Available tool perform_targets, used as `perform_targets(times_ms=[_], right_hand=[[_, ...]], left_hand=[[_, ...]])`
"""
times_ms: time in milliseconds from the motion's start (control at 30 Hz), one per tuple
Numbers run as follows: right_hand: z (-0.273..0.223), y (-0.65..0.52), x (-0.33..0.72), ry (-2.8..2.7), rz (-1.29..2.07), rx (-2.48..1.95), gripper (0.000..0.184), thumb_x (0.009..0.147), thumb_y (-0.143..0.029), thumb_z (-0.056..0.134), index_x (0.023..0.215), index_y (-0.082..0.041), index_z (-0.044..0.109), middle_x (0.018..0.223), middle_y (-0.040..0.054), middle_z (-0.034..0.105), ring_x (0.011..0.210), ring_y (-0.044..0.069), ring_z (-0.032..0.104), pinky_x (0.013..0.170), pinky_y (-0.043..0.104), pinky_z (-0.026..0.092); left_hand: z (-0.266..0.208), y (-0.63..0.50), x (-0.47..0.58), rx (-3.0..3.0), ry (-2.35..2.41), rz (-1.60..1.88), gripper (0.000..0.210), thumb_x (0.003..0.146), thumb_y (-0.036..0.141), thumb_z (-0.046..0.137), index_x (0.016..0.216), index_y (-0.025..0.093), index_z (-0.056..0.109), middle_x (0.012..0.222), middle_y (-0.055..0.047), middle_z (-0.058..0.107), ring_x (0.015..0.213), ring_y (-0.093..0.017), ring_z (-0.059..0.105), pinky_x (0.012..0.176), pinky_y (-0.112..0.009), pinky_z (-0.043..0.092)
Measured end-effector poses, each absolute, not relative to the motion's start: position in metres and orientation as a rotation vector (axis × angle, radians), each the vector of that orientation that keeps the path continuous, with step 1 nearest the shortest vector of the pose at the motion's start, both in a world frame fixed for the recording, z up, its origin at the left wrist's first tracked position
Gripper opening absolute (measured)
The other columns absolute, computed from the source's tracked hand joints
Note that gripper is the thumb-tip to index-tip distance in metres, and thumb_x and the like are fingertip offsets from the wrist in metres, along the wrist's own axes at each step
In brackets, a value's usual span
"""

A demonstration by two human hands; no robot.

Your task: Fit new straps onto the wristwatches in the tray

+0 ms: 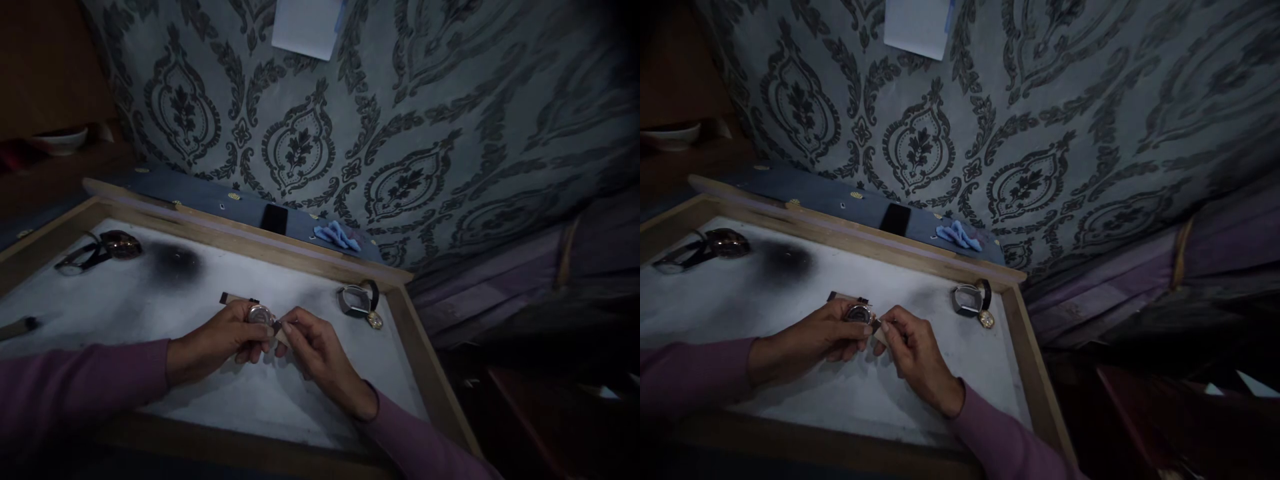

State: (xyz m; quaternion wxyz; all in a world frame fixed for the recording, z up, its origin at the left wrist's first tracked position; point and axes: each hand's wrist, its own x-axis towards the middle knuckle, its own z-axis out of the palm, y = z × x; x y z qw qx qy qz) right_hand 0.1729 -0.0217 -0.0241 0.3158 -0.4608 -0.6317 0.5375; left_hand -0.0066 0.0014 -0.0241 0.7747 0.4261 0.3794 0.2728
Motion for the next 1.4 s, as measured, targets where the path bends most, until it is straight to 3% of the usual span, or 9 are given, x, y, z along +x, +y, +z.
perform_targets(times_ms=[333, 1400], right_hand=[[-0.0274, -0.0234, 0.1725, -1.604, 1.434, -1.188, 0.031, 0.095, -0.048, 0.047, 0.103, -0.019, 0.052, 0.065, -0.0019, 0.062, 0.035, 0.003, 0.034, 0.031, 0.014, 0.025], [-0.026, -0.0231, 0.1716, -1.581, 1.434, -1.188, 0.031, 0.095, -0.049, 0.048, 0.099, -0.019, 0.053, 0.065, -0.0012, 0.063, 0.037, 0.004, 0.035, 0.032, 0.014, 0.025]], left_hand=[[-0.0253, 0.0021, -0.0076, 0.916, 0.773, 0.609, 0.016, 0.071, 0.023, 0.065, 0.059, 0.015, 0.058, 0.049, 0.003, 0.056, 0.038, -0.005, 0.043, 0.036, -0.016, 0.025], [-0.0265, 0.0036, -0.008, 0.948, 0.767, 0.605, 0.017, 0.073, 0.022, 0.062, 0.057, 0.016, 0.059, 0.046, 0.004, 0.054, 0.038, -0.005, 0.042, 0.036, -0.017, 0.025]])
